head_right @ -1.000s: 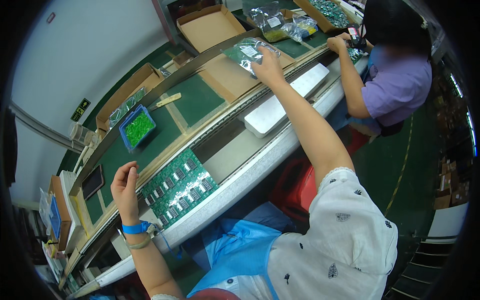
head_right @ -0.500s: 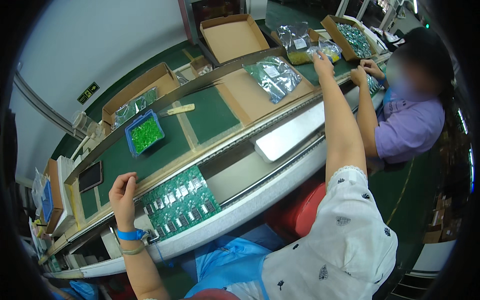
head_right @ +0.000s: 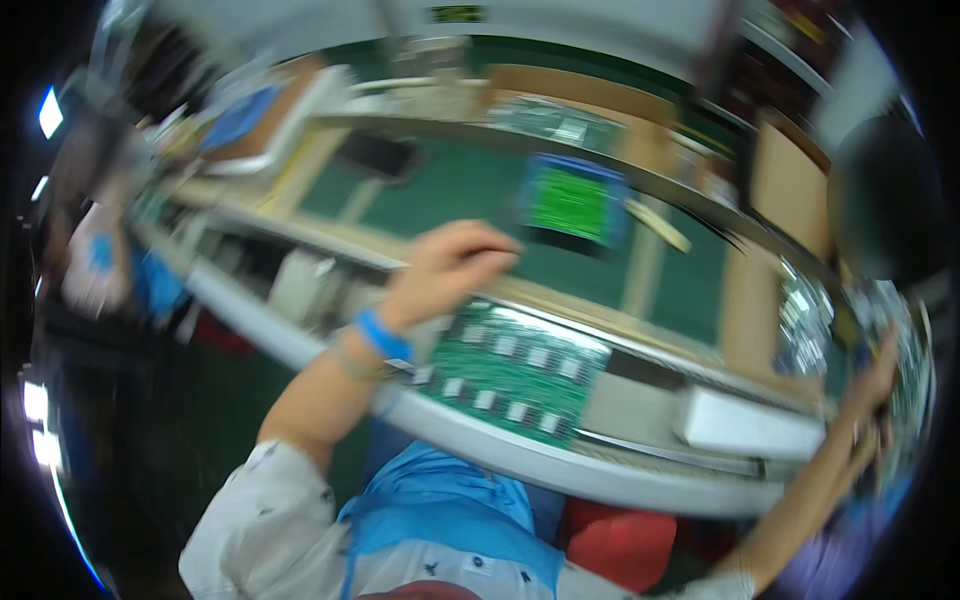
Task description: Insert and align small white components onto a green PCB at an assembly line.
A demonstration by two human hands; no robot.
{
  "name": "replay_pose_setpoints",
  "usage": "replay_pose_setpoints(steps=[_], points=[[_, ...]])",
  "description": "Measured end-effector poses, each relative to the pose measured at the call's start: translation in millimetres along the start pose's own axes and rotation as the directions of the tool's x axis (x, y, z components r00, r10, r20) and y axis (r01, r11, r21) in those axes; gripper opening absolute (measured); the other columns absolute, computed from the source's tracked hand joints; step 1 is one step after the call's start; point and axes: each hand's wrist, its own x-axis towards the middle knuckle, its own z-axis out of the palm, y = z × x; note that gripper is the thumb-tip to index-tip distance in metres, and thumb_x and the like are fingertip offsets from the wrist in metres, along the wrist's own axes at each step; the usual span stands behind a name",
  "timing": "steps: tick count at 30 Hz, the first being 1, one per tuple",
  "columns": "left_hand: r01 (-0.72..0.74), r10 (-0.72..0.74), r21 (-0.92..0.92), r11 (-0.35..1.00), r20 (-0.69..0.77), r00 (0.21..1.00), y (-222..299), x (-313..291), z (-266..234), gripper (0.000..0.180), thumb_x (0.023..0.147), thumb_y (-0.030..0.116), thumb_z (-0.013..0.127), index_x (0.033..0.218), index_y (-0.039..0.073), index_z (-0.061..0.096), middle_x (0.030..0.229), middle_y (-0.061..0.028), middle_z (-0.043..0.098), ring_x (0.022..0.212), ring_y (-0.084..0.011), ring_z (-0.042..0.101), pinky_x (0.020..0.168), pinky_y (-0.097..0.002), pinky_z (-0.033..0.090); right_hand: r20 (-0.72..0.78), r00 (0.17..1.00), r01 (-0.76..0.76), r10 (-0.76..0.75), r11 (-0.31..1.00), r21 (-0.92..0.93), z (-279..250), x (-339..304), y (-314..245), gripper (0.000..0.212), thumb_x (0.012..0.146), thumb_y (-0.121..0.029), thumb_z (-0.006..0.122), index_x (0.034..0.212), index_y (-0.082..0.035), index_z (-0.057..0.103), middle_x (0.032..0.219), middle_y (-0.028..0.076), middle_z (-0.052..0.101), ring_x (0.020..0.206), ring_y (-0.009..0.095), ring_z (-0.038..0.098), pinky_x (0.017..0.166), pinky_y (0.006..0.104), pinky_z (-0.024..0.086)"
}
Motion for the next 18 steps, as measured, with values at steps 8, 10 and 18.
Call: replay_pose_setpoints(steps=[8, 10, 18], points=[[-0.183, 0.186, 0.146, 0.972, -0.007, 0.983, 67.8, -33.4, -5.6, 0.068, 0.079, 0.016, 0.080, 0.141, 0.015, 0.052, 0.137, -0.0181, 0.048, 0.094, -0.0321, 0.068, 0.084, -0.0411, 0.058, 0.746, 0.645, 0.053, -0.165, 0.984, 0.172, 271.9, -238.7, -235.0, 0.045, 0.109, -0.027, 0.040, 0.142, -0.001, 0.054, 0.144, 0.012, 0.054, 0.136, 0.025, 0.047, 0.117, 0.0385, 0.029], [-0.275, 0.270, 0.182, 0.944, 0.052, 0.961, 70.1, -20.5, 8.2, 0.066, 0.080, 0.016, 0.079, 0.140, 0.015, 0.053, 0.140, -0.0200, 0.051, 0.101, -0.0398, 0.066, 0.084, -0.0447, 0.057, 0.828, 0.514, -0.025, -0.225, 0.961, 0.277, 280.3, -265.1, -254.2, 0.040, 0.105, -0.021, 0.046, 0.135, 0.002, 0.059, 0.142, 0.016, 0.055, 0.135, 0.027, 0.047, 0.115, 0.0388, 0.031], [0.160, -0.095, -0.405, 0.900, 0.177, 0.980, 53.2, -11.4, -36.6, 0.034, 0.099, 0.021, 0.064, 0.129, 0.005, 0.061, 0.102, -0.0078, 0.071, 0.071, -0.0127, 0.063, 0.062, -0.0243, 0.050, 0.741, 0.644, -0.123, -0.192, 0.930, 0.348, 329.0, -282.6, -273.0, 0.060, 0.089, -0.015, 0.070, 0.144, -0.004, 0.050, 0.136, 0.007, 0.056, 0.123, 0.020, 0.052, 0.100, 0.0317, 0.041]])
